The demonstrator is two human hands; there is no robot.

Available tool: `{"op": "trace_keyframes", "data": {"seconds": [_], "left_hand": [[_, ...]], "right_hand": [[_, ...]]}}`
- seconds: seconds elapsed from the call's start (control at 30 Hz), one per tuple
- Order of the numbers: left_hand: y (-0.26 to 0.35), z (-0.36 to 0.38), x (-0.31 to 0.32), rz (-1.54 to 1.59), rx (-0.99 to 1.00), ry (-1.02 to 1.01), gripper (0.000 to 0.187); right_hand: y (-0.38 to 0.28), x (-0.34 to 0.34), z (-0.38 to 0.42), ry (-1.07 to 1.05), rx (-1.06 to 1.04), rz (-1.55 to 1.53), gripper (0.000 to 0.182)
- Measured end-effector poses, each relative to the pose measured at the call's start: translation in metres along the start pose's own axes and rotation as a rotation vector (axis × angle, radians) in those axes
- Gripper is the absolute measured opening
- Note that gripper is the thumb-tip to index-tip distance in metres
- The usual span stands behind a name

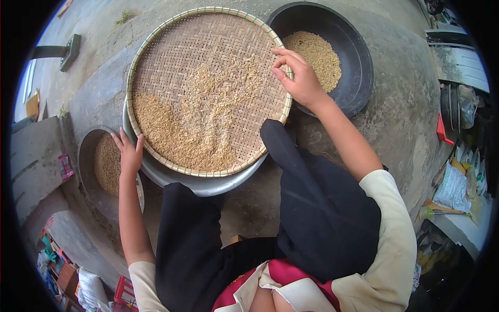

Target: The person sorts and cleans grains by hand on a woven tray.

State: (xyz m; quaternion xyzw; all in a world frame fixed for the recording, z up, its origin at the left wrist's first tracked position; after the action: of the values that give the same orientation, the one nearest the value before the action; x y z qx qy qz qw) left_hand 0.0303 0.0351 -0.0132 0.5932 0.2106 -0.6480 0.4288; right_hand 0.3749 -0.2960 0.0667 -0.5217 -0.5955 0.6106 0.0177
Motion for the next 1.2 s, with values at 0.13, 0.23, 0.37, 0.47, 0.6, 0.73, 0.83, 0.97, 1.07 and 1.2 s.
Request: {"op": "trace_keyframes", "data": {"seconds": [0.13, 0.23, 0.37, 0.47, 0.6, 0.73, 0.83, 0.97, 1.07, 1.2], "left_hand": [[0.0, 0.0, -0.001, 0.003, -0.007, -0.001, 0.083], [0.0, 0.0, -0.001, -0.002, -0.013, -0.009, 0.083], [-0.001, 0.0, -0.001, -0.001, -0.017, -0.01, 0.083], [-0.001, 0.0, -0.001, -0.004, -0.021, -0.011, 0.083], [-0.001, 0.0, -0.001, 0.013, -0.012, -0.004, 0.083], [-0.001, 0.0, -0.001, 0.008, 0.0, -0.003, 0.083], [0.001, 0.0, -0.002, 0.01, 0.003, 0.0, 0.083], [0.0, 0.001, -0.002, 0.009, -0.001, -0.002, 0.083], [0.0, 0.0, -0.002, 0.019, 0.01, 0.009, 0.083], [0.002, 0.001, -0.003, 0.017, -0.003, 0.0, 0.083]], "right_hand": [[0.007, -0.003, 0.004, -0.127, 0.28, -0.221, 0.009], [0.015, 0.01, 0.01, -0.184, 0.414, -0.402, 0.01], [0.022, 0.016, 0.009, -0.131, 0.491, -0.618, 0.017], [0.026, 0.014, 0.006, -0.116, 0.505, -0.654, 0.02], [0.027, 0.013, 0.006, -0.144, 0.554, -0.619, 0.022], [0.024, 0.012, 0.008, -0.155, 0.603, -0.638, 0.022], [0.028, 0.012, 0.008, -0.161, 0.627, -0.699, 0.022], [0.033, 0.005, 0.009, -0.145, 0.67, -0.713, 0.021], [0.051, -0.01, 0.009, -0.078, 0.691, -0.688, 0.021], [0.079, -0.039, 0.011, 0.085, 0.571, -0.247, 0.019]]}}
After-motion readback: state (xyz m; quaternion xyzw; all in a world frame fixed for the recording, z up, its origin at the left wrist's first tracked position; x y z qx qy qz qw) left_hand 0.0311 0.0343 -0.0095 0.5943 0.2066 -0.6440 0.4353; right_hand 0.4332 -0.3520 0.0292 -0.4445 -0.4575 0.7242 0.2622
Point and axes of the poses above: each hand's wrist, its own z-axis away from the middle knuckle, its own x-axis out of the palm, y = z × x, the point moved 5 cm from there along -z, towards the middle knuckle, and after that the axes turned 5 degrees about y, right-handed, at the moved point
